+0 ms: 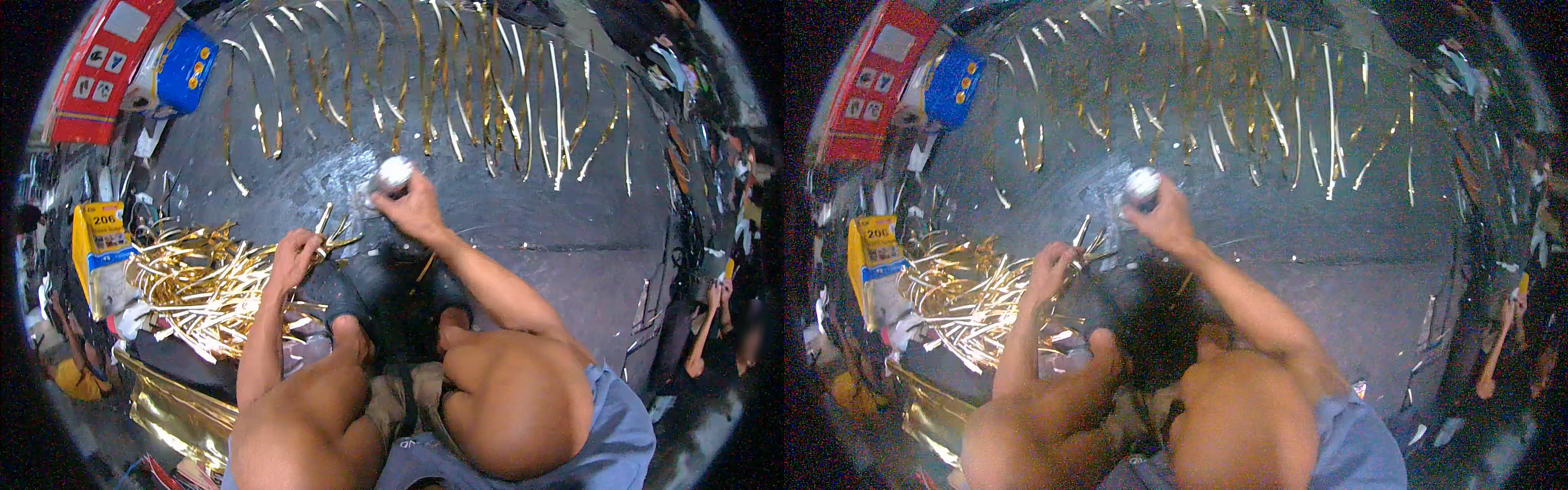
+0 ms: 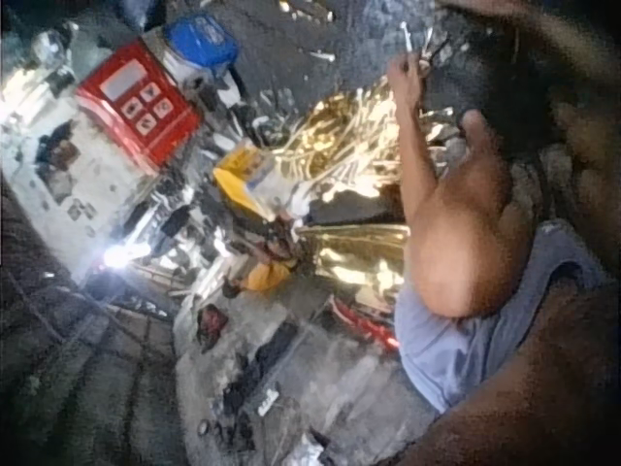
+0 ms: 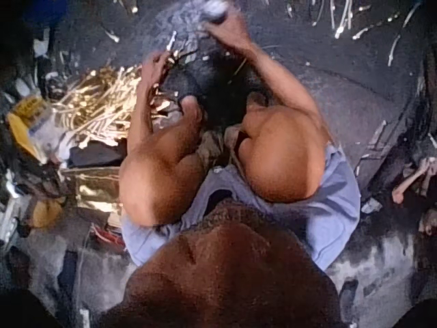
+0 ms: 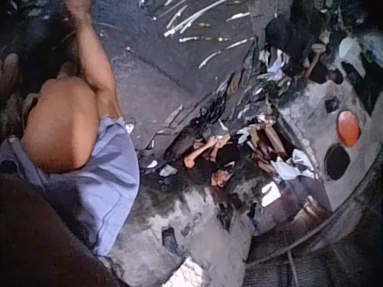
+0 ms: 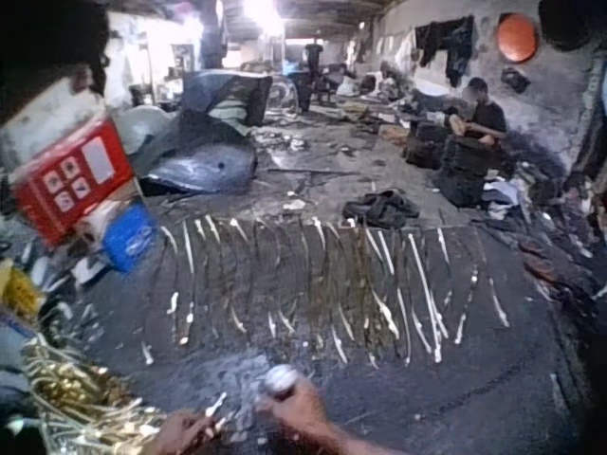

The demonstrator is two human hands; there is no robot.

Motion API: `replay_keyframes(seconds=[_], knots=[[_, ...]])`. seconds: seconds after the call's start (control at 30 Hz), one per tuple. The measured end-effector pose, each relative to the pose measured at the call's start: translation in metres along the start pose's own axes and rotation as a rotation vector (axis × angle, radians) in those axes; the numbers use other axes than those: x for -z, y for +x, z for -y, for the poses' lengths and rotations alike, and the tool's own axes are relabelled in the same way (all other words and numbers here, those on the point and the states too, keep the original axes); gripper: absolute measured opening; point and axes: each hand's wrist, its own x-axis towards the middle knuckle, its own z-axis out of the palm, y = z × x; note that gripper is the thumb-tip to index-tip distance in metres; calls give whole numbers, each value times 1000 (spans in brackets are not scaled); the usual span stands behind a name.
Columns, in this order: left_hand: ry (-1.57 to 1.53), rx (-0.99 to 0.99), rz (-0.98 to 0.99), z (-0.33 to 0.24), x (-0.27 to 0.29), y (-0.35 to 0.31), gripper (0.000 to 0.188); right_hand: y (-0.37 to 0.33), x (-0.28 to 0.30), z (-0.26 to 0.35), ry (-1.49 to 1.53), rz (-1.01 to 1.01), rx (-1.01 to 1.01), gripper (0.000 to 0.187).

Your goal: The person sits on the floor and repeatedly wraps thin gold tinsel strips around a small cylindrical object, then places the wrapped strips on the floor. The person handles the tinsel and cylinder by hand without visible tools.

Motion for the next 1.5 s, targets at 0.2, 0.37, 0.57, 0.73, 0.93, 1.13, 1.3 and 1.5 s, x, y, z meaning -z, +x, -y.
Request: replay_keyframes(seconds=[0.2,0.37,0.57,0.73,0.93,1.13,1.3,1.5], knots=[[53,-116,158,-12,18,16,34,20,62,-51,149,-366,-57,70],[292,-210,83,-8,16,14,19,7,72,-13,326,-316,-303,63],[34,-261,-97,-17,-3,26,16,0,65,0,399,-264,-275,60],[-270,41,46,-41,-11,40,26,-3,46,16,293,-300,-8,59],[-824,317,206,-49,-14,33,48,-18,6,72,306,-75,36,63],[-1507,350,432,-20,-16,21,58,-12,-2,42,-1,-146,162,66],[-839,332,322,-57,2,42,44,-9,43,5,-105,-258,-25,62],[-145,32,157,-39,-18,98,17,5,51,12,-92,-301,74,63]])
